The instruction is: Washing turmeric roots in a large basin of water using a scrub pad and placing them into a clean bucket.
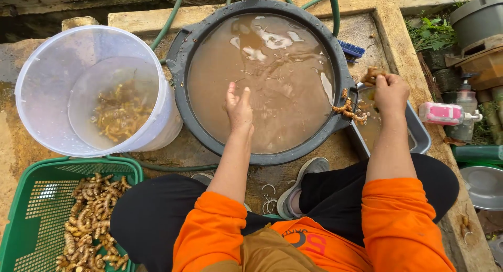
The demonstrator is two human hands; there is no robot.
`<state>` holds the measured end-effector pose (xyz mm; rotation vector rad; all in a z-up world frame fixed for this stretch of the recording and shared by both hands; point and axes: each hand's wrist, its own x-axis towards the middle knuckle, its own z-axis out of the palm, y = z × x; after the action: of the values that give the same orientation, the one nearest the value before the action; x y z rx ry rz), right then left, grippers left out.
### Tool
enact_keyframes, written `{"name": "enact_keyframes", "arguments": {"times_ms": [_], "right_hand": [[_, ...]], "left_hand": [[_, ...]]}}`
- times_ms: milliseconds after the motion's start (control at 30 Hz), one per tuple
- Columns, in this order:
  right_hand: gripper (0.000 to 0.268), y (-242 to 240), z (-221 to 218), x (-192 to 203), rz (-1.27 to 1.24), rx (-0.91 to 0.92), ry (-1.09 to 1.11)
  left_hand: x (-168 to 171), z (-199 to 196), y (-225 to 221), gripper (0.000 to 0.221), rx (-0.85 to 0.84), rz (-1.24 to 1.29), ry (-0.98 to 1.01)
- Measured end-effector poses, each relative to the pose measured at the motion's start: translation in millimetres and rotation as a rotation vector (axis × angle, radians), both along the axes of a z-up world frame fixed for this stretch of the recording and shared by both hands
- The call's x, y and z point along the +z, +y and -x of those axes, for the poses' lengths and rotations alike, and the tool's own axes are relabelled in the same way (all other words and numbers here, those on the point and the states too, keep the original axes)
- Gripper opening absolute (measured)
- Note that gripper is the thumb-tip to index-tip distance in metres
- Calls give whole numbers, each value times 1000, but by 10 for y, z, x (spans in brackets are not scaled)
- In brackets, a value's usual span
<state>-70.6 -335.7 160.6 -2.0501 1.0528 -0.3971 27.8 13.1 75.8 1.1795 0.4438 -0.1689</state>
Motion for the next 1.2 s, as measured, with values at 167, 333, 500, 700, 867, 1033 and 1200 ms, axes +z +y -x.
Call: {"name": "enact_keyframes", "arguments": {"times_ms": [167,333,500,700,867,1033,1200], "right_hand": [[15,440,-225,-281,-543,372,-286],[20,1299,-253,-437,-580,570,36],[25,1655,-311,-998,-561,632,70],[48,1820,-348,-1230,-312,543,-191],[36,1979,-315,-1438,-263,745,-388],[23,1913,-203,-1638,305,864,-300],[33,1903,-164,-1604,53,904,455]], "left_hand": [[-259,200,-302,59,-264,104,-100],[-539,299,-373,53,-430,431,-20],[-978,284,-296,39,-425,383,112],[-1457,215,-211,27,-115,304,326],[-1531,208,-340,28,-113,437,241],[-1652,322,-285,25,-129,453,283],[-1471,324,-177,18,-469,-826,83]]}}
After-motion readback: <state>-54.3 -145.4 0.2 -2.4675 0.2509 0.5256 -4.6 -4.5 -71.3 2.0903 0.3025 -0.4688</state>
